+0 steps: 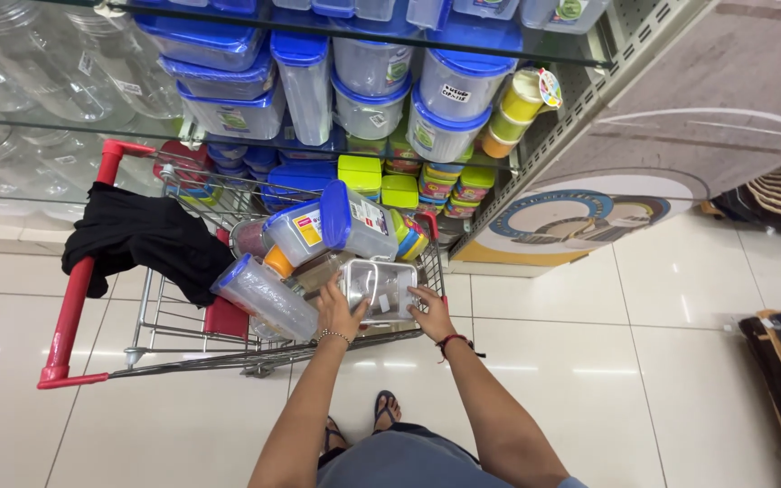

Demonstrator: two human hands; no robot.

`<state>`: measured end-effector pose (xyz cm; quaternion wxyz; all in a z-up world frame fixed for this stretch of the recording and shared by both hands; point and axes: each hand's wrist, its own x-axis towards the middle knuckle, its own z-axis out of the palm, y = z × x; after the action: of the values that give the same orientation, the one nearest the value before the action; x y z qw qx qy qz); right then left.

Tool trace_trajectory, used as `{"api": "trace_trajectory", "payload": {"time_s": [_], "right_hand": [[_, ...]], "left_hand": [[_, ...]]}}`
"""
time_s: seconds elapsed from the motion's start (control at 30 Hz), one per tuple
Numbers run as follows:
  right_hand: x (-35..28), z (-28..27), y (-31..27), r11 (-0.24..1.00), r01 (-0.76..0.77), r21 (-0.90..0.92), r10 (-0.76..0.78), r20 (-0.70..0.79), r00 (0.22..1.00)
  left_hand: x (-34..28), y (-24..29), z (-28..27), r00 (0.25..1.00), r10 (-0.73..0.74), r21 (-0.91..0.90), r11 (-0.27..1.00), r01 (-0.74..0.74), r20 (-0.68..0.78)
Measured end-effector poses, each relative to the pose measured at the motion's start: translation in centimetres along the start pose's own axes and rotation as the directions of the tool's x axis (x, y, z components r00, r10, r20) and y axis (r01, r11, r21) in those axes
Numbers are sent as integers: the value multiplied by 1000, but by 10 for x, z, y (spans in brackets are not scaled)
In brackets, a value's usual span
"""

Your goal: The recorder removes items from a retail shelf into a shopping cart and wipes the glass shelf and container lids with a black cloth.

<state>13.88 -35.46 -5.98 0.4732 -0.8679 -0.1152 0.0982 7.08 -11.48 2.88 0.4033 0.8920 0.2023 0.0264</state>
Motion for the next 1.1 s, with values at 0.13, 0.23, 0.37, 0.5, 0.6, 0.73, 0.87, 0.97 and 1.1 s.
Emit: {"api": "trace_trajectory", "payload": {"time_s": [0.13, 0.23, 0.37, 0.5, 0.6, 0.73, 0.87, 0.97, 1.1], "right_hand": [[-7, -7, -45, 980, -134, 147, 141, -44, 989], [-9, -7, -59, 965, -260, -14, 259, -70, 963], [8, 6, -26, 993, -8, -122, -13, -174, 985], [12, 3, -46, 992, -75, -98, 54, -204, 978], [20, 5, -47, 987, -107, -121, 78, -225, 971], [36, 11, -61, 990, -31, -137, -9, -280, 960], [54, 22, -112, 993, 4, -117, -35, -263, 964], [69, 41, -153, 954, 158, -257, -219, -232, 948], [64, 67, -261, 912, 322, -253, -372, -180, 911]], "left_hand": [[-11, 3, -9, 999, -38, -12, 999, 38, 25], [-22, 3, -15, 1000, 13, -52, 999, -14, -11], [-21, -11, -9, 999, 23, -148, 989, -28, -36], [-22, -24, -7, 992, 67, -172, 981, -85, -107], [-24, -21, -19, 997, -11, -166, 986, -2, -76], [-20, -34, -26, 975, 7, -229, 972, -60, -223], [-12, -40, -61, 915, 31, -263, 953, -148, -403], [-2, -46, -112, 850, 35, -143, 981, -128, -525], [20, -74, -192, 764, 113, 70, 994, -89, -635]]}}
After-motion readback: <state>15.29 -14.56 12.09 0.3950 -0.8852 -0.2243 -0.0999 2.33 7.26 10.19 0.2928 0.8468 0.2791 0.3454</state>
